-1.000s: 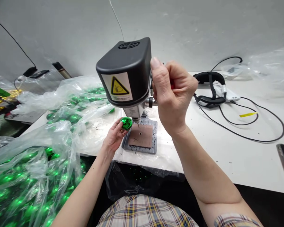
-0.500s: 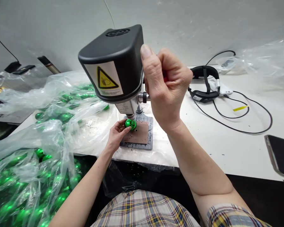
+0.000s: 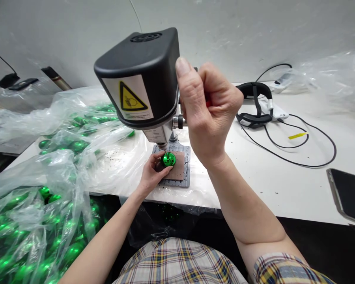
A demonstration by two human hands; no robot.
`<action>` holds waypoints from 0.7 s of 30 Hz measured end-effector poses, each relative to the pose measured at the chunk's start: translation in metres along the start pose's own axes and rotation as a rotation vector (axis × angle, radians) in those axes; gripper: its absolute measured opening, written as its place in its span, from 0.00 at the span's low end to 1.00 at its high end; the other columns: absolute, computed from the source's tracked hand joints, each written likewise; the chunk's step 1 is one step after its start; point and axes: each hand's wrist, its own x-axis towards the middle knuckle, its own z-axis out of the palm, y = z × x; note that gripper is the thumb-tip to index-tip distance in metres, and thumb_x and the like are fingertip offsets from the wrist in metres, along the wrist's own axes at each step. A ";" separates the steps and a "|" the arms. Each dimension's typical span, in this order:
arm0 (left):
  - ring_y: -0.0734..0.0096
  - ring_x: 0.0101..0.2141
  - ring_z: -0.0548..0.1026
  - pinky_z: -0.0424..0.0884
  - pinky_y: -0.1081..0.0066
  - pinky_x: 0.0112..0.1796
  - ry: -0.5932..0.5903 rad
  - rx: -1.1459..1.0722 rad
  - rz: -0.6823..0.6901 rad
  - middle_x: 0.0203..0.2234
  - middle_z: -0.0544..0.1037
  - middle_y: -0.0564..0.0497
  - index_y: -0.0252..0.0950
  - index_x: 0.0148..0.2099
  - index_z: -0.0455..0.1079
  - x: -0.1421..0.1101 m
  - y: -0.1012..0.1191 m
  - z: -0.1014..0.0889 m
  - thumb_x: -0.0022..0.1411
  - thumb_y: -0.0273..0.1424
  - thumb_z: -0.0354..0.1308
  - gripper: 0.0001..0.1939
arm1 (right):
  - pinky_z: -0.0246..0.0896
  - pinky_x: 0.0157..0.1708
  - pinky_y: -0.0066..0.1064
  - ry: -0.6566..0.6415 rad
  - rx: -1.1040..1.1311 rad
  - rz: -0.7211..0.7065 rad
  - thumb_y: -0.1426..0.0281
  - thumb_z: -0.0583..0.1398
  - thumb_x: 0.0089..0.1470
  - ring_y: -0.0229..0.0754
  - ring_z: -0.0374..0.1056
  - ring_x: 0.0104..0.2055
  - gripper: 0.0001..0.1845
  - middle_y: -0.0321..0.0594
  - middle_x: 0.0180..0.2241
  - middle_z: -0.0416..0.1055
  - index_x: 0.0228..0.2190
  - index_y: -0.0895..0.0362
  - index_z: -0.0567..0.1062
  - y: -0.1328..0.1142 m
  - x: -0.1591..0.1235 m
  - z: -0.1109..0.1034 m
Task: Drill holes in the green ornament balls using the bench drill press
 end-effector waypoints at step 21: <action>0.59 0.54 0.76 0.74 0.58 0.55 0.077 0.125 0.114 0.52 0.76 0.45 0.39 0.50 0.67 -0.004 -0.018 0.009 0.54 0.36 0.71 0.24 | 0.43 0.17 0.30 0.001 0.044 -0.075 0.69 0.61 0.58 0.29 0.49 0.16 0.31 0.31 0.14 0.46 0.14 0.56 0.47 -0.011 -0.023 -0.007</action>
